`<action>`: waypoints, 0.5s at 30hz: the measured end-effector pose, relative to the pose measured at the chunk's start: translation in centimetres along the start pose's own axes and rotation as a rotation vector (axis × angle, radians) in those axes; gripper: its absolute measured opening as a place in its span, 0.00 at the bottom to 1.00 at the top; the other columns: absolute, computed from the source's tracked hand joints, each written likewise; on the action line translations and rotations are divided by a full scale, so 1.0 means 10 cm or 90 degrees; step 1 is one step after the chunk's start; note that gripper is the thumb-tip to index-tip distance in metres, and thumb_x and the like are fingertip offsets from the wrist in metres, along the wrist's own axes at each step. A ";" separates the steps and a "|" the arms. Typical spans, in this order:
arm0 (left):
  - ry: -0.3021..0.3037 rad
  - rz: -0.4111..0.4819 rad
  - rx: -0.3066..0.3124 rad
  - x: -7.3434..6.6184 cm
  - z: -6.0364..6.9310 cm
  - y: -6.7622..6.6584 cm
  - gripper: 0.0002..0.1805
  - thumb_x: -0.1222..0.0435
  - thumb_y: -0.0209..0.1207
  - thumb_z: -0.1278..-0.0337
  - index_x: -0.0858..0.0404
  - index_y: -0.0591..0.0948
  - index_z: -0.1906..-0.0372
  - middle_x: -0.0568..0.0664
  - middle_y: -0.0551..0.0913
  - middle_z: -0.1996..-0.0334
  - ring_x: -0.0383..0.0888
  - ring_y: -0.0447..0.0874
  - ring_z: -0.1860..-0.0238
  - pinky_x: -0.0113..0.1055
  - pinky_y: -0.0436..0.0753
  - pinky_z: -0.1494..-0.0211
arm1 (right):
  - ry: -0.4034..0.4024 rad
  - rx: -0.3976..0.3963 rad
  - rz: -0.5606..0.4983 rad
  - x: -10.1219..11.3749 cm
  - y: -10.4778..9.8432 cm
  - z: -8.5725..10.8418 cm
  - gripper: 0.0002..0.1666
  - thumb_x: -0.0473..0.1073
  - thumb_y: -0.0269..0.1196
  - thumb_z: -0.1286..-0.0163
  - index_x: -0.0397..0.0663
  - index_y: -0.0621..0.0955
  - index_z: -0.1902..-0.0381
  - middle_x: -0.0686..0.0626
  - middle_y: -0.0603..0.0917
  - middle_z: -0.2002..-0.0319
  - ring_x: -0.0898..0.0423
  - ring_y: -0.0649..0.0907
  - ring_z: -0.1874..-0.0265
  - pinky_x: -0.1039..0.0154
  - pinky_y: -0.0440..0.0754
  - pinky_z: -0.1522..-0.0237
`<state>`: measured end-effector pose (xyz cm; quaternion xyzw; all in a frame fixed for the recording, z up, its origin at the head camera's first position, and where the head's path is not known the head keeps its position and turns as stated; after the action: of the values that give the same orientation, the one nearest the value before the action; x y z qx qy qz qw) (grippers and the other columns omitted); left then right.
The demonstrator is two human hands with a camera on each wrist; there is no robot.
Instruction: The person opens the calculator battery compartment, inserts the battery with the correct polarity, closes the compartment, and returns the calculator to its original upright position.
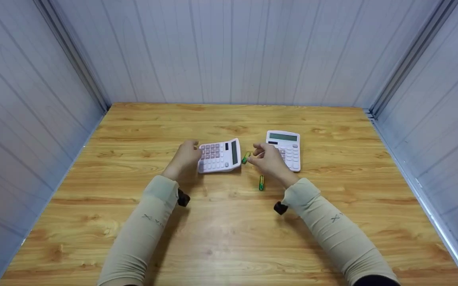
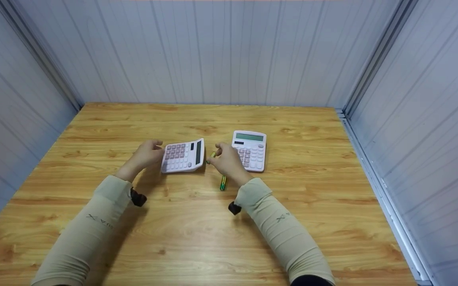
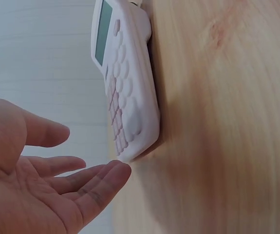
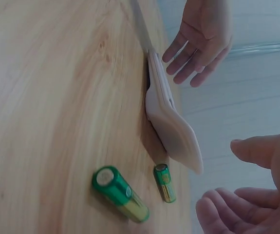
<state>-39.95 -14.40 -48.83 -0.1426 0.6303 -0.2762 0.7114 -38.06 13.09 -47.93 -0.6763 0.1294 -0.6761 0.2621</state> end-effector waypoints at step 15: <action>-0.022 0.028 -0.024 0.04 0.00 0.05 0.32 0.71 0.41 0.30 0.83 0.67 0.25 0.72 0.73 0.26 0.58 0.73 0.33 0.55 0.75 0.21 | 0.076 0.072 -0.087 -0.03 0.37 -0.13 0.32 0.32 0.63 0.23 0.32 0.72 0.24 0.44 0.81 0.50 0.57 0.82 0.63 0.69 0.86 0.65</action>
<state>-39.86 -14.26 -49.42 -0.1470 0.6261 -0.2464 0.7251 -38.73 9.94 -50.21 -0.6259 0.0598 -0.7380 0.2450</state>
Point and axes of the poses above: each hand's wrist, its own z-axis away from the middle knuckle, its own y-axis out of the palm, x = y × z, the point moved 7 cm from there along -z, towards the middle knuckle
